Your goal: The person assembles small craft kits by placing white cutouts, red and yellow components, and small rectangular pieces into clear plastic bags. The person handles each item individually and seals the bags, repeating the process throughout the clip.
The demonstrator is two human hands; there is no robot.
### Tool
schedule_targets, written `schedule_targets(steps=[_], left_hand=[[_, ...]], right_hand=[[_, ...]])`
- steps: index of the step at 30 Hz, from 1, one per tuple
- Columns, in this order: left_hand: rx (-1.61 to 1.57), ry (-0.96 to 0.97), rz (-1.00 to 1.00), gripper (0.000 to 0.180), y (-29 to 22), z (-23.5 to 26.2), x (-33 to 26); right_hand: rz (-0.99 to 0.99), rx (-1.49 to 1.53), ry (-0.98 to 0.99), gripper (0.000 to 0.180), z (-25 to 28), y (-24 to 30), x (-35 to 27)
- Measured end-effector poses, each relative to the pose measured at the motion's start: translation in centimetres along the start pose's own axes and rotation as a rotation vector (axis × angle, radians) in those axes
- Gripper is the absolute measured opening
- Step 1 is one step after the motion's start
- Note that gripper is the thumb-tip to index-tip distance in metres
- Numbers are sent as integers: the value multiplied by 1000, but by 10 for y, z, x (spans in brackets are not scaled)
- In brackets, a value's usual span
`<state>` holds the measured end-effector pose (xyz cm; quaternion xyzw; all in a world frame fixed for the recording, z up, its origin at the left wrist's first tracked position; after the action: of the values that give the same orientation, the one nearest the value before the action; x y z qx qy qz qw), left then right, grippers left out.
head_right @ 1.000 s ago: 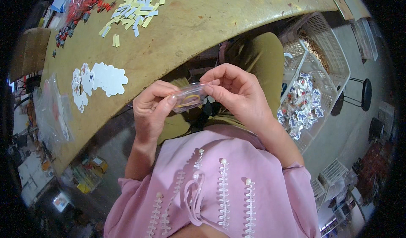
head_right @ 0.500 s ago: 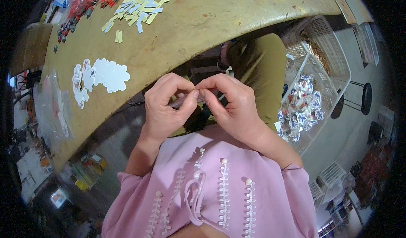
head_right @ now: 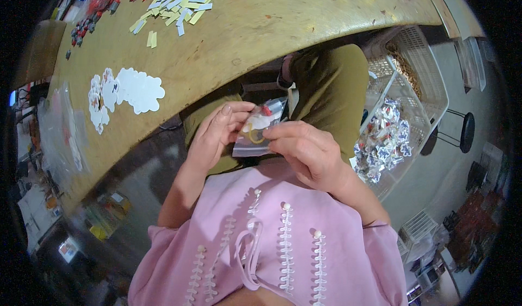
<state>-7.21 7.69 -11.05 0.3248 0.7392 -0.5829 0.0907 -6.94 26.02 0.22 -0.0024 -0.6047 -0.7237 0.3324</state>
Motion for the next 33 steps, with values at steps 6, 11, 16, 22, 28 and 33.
schedule_targets(steps=[6,11,16,22,28,33], left_hand=[[-94,10,-140,47,-6,-18,9],[138,-81,-250,63,-18,-11,2],[224,-147,-292,56,-26,-16,-6],[280,-133,-246,45,-22,-21,-8],[270,-98,-202,39,-15,-13,-2],[320,-87,-193,36,-13,-12,1]], right_hand=[[5,42,50,23,-6,-9,-16],[-196,-5,-94,22,5,-22,-22],[-725,830,-440,33,-3,-81,-37],[-871,1023,-384,29,-16,-94,-38],[-895,1050,-450,32,-6,-101,-48],[-854,1070,-547,36,14,-105,-51]])
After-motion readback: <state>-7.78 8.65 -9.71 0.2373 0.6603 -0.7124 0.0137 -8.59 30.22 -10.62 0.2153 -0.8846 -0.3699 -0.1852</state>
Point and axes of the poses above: each hand's wrist, its own x-axis towards the middle knuckle, its own z-axis out of the back of the hand, y = z × x, the point moved 8 cm from there along x, towards the middle knuckle, and after that the axes turned 11 degrees about x, right-handed, at the moved point
